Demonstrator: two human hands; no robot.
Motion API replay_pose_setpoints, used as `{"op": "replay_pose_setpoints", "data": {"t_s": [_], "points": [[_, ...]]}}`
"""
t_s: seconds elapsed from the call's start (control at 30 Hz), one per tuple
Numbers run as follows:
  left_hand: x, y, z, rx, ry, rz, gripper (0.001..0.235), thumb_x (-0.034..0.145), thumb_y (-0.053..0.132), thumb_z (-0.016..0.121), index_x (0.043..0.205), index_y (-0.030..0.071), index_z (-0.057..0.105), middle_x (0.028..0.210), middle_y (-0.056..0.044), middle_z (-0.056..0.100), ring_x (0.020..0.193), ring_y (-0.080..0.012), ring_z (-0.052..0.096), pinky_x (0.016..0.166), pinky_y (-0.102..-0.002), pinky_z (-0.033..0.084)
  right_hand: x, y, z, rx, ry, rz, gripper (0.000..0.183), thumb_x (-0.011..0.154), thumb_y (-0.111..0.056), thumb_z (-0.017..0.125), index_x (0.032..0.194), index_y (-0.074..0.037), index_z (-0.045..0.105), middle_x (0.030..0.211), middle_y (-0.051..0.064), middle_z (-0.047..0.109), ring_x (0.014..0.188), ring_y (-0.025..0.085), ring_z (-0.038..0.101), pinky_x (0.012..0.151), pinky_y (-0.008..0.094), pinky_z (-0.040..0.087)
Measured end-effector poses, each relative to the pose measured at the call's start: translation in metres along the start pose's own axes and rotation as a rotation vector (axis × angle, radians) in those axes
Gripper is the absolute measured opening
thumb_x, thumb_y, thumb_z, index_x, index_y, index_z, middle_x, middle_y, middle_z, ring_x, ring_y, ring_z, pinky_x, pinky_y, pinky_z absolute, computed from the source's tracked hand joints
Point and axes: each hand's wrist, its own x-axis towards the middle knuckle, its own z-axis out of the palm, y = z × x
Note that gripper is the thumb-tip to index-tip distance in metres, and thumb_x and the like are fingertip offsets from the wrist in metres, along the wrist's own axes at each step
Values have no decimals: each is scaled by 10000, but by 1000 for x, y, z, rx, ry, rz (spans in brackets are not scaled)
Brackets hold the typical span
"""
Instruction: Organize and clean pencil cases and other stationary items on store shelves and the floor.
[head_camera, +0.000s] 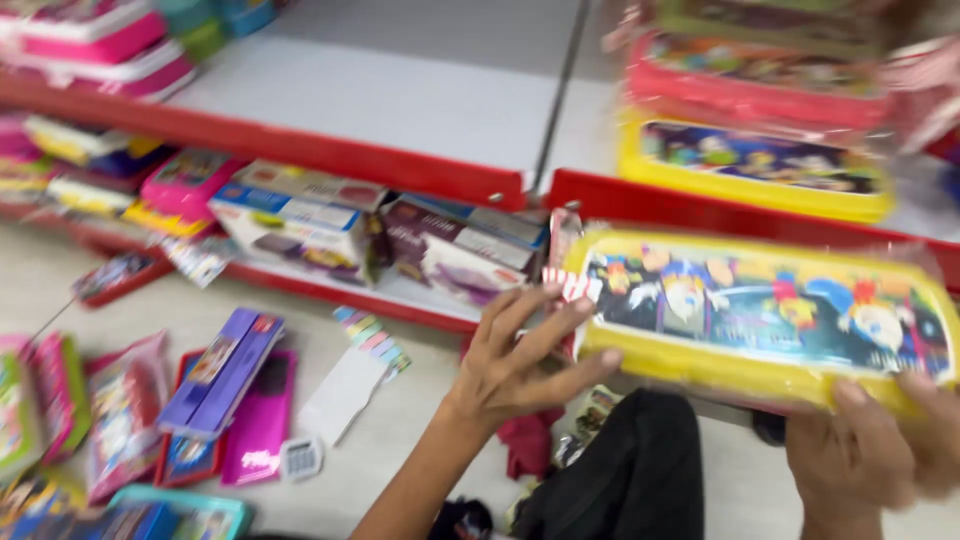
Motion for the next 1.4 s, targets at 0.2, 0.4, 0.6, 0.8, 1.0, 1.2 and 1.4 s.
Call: {"op": "replay_pose_setpoints", "data": {"t_s": [0.2,0.4,0.6,0.8,1.0,1.2,1.4], "points": [[79,-10,49,-53,-14,-10,462,1022,139,762,1427,245,568,1532,-12,531,1424,-312,487,1156,-445,503,72,30,23,-282,-66,-128,227,1074,-97,743,1234,-129,585,1382,165,537,1425,437,401,1181,578,378],[105,-29,89,6,-94,-205,576,903,-48,675,1431,161,579,1515,-44,546,1436,-333,494,1194,-445,491,71,72,65,-405,-157,-54,272,1099,-61,689,1339,-182,732,1473,118,582,1444,365,428,1229,485,393],[117,-27,82,-8,-180,-209,699,784,112,786,1443,129,557,1503,-139,477,1395,-420,432,1146,-536,399,53,59,66,-418,-161,-54,345,1012,-61,654,1310,-186,775,1440,175,594,1396,394,477,1190,492,426],[110,-37,81,59,-130,-77,621,872,309,814,1444,211,592,1421,-113,510,1359,-365,461,1160,-545,387,62,55,61,-385,-158,-136,327,959,-38,654,1215,-195,785,1352,127,581,1300,390,504,1120,482,443],[122,-42,95,58,-118,-101,573,909,434,763,1415,214,613,1389,-122,519,1319,-365,478,1129,-556,390,78,58,66,-395,-190,-105,363,952,-19,703,1265,-188,774,1367,126,571,1328,387,503,1151,491,475],[122,-44,102,34,-124,-127,543,922,370,765,1418,212,612,1378,-130,523,1325,-375,475,1117,-527,415,81,58,71,-401,-203,-87,404,930,26,717,1263,-193,780,1348,116,601,1300,369,528,1112,454,476],[130,-49,105,2,-139,-143,537,921,295,762,1426,230,591,1367,-135,527,1314,-375,477,1091,-500,430,89,59,78,-375,-177,-71,378,919,13,720,1236,-181,787,1337,102,646,1315,359,555,1115,464,484]]}}
